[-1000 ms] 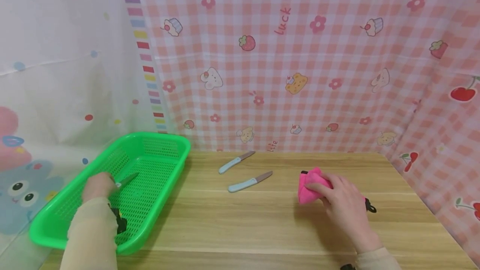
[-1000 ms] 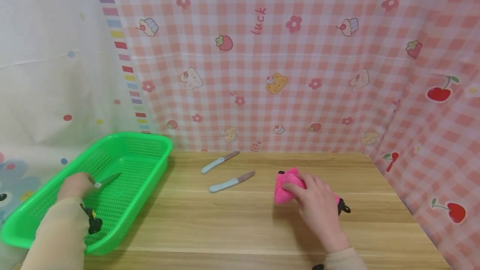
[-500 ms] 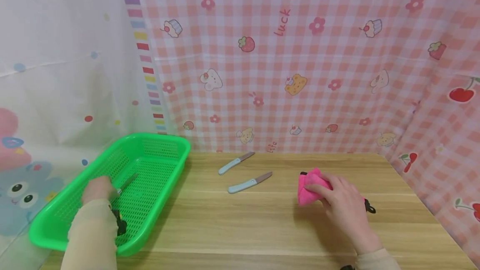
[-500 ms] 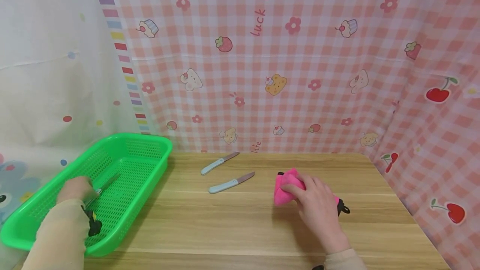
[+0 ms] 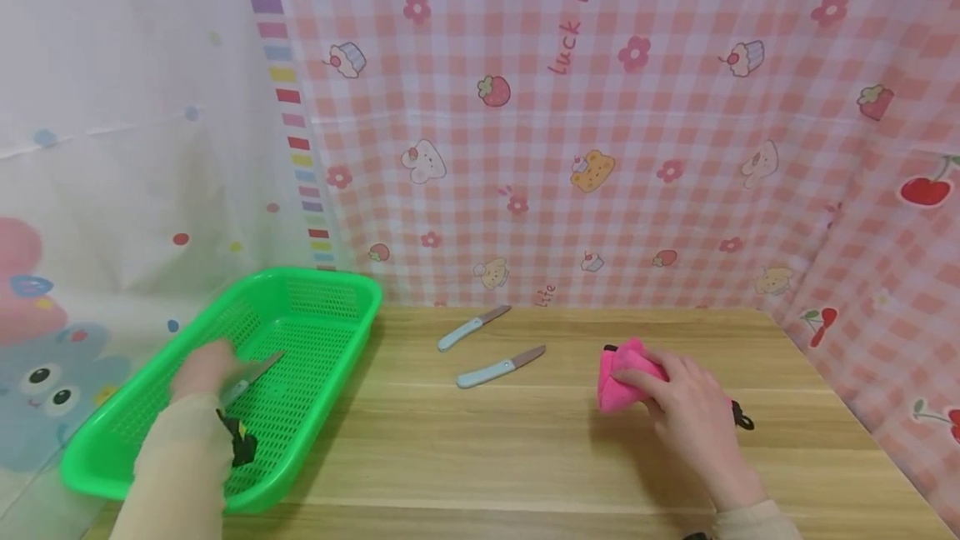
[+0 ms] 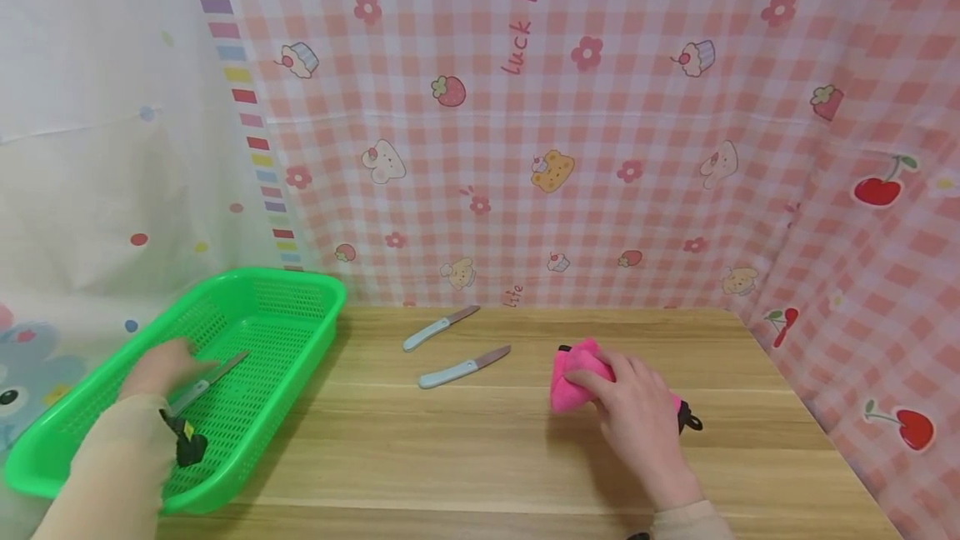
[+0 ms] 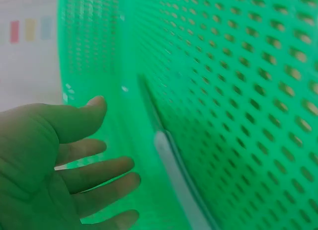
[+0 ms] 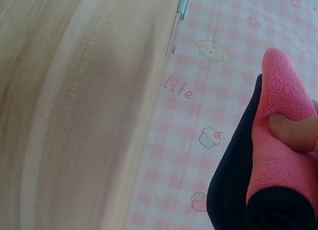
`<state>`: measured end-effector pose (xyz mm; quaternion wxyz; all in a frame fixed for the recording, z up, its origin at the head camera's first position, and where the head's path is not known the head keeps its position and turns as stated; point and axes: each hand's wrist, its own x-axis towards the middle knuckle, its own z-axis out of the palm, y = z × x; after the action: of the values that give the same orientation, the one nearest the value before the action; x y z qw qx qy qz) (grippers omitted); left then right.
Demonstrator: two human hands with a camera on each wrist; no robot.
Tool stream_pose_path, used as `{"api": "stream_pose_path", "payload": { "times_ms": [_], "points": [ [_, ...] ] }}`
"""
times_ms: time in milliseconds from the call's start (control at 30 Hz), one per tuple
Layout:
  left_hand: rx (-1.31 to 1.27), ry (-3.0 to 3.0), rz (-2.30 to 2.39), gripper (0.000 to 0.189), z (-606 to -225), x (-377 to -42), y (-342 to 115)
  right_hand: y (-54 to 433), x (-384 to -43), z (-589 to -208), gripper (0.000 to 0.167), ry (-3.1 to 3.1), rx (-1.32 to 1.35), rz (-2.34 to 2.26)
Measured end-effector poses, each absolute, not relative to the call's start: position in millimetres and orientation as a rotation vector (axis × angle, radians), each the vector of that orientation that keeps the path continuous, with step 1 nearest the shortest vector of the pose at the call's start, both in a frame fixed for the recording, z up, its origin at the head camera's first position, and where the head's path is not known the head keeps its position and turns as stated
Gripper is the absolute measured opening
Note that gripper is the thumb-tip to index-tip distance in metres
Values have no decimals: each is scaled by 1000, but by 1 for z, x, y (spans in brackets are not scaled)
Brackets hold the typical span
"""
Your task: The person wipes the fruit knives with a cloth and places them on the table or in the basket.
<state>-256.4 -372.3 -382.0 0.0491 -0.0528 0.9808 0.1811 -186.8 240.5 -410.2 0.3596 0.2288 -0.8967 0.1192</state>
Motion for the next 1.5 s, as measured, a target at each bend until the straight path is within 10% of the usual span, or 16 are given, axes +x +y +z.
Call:
{"api": "stream_pose_path", "payload": {
  "times_ms": [1500],
  "points": [
    [1186, 3698, 343, 65, -315, -235, -186, 239, -189, -416, 43, -2276, 599, 367]
  ]
}}
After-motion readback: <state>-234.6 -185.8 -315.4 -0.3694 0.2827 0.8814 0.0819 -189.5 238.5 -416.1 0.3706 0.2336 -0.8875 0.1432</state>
